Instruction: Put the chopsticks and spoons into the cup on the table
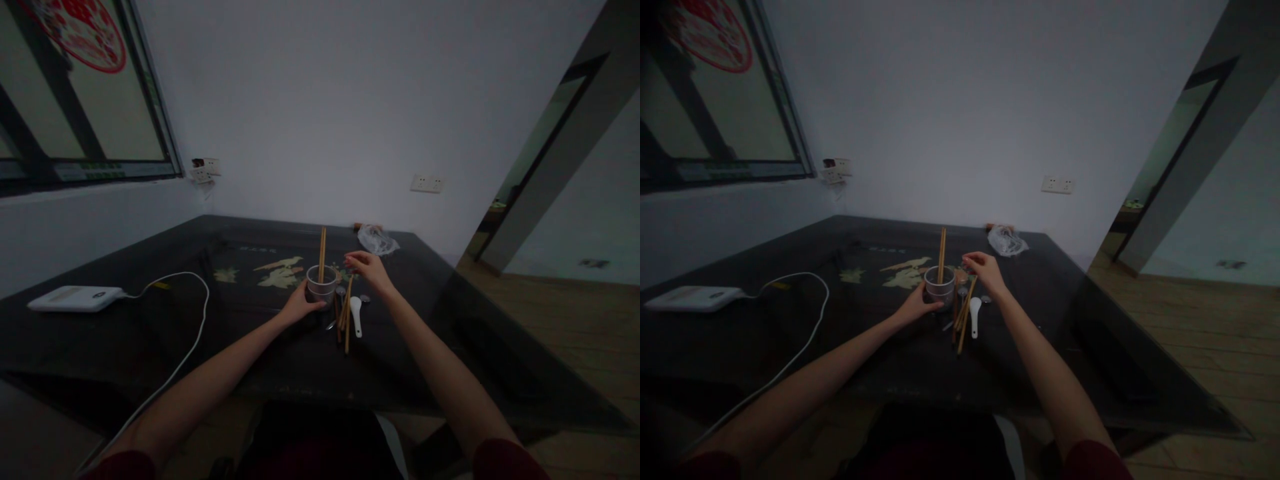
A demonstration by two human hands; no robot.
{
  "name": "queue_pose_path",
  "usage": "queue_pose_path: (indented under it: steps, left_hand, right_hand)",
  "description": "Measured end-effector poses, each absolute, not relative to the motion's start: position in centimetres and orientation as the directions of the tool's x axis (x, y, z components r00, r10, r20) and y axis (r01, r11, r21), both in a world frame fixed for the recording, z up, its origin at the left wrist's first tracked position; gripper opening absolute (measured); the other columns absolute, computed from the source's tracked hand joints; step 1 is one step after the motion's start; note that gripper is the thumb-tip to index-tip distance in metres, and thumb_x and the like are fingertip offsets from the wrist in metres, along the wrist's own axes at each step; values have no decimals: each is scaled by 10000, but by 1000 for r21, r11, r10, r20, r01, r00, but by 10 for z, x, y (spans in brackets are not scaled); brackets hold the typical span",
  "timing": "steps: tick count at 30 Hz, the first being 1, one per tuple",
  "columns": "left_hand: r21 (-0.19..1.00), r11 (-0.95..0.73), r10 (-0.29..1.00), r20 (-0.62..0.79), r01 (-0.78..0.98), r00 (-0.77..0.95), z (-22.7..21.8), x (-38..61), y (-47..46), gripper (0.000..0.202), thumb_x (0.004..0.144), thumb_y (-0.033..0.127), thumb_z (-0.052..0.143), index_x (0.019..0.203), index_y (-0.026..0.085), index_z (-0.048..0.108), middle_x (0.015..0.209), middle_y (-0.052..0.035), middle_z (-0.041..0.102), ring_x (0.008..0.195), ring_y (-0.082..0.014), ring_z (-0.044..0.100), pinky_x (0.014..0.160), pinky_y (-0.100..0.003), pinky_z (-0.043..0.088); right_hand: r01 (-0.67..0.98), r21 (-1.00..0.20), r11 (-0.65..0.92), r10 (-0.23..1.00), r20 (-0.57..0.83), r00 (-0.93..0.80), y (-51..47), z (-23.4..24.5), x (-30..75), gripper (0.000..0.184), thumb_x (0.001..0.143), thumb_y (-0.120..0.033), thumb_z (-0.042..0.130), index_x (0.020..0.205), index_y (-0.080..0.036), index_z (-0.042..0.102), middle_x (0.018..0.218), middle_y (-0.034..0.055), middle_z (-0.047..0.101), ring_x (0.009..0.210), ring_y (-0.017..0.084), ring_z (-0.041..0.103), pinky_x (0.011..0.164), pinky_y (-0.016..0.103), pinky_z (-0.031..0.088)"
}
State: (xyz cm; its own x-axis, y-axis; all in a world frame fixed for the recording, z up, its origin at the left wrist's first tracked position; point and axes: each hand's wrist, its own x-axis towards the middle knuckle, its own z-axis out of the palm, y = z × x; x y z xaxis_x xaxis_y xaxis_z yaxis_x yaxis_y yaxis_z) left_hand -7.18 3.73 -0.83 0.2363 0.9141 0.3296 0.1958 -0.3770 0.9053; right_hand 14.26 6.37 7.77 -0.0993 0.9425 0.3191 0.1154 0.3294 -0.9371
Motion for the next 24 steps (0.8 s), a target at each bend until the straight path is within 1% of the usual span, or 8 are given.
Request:
queue_pose_path:
  steps: [4,7,9,12,15,19,24]
  left_hand:
    - [918,-347,927,305,191,219,-11,-72,40,711,614,270,777,1227,142,440,1258,-141,567,1147,-249,551,1018,-417,404]
    - [926,-327,933,285,190,218,-15,-74,44,737,608,293,782,1240,145,433,1259,-145,565,1146,-250,554,1014,-415,408]
    - [924,-328,934,286,198,212,-17,-76,46,762,601,302,785,1252,138,424,1263,-152,561,1152,-256,549,1015,-417,405]
    - [916,-343,929,299,206,218,-20,-77,48,768,604,321,784,1255,138,421,1262,-155,560,1153,-267,547,1017,-431,399]
    - [915,-349,925,303,200,229,-23,-78,50,761,604,334,783,1249,141,428,1251,-153,567,1144,-270,552,1016,-443,397]
    - [923,-347,919,300,167,255,-25,-79,53,780,587,317,794,1250,141,423,1264,-157,557,1151,-268,548,1018,-443,395]
    - [921,-348,919,298,175,258,-24,-79,53,789,580,309,795,1248,125,417,1275,-174,546,1174,-278,529,1029,-453,381]
  right_hand:
    - [109,-955,276,961,272,-44,29,51,170,365,674,-460,682,864,-148,669,814,75,701,745,168,655,600,236,515]
    - [107,-966,237,971,239,8,18,33,184,371,658,-475,682,826,-144,676,748,71,688,671,156,638,583,242,502]
    - [105,-966,236,970,240,30,18,25,188,374,663,-482,670,813,-139,679,715,62,679,630,146,624,581,250,496]
    - [100,-962,255,966,258,23,21,20,188,371,662,-479,665,803,-136,678,687,50,671,593,136,605,568,253,484]
    - [116,-964,241,970,243,9,23,17,185,348,648,-467,670,768,-140,670,658,47,665,588,142,602,541,248,474]
    - [133,-969,206,977,211,25,24,13,185,321,646,-460,665,730,-150,657,649,51,669,603,157,613,527,247,469]
    - [172,-962,213,975,220,26,25,10,188,315,666,-458,640,729,-150,654,639,46,664,588,147,602,523,243,459]
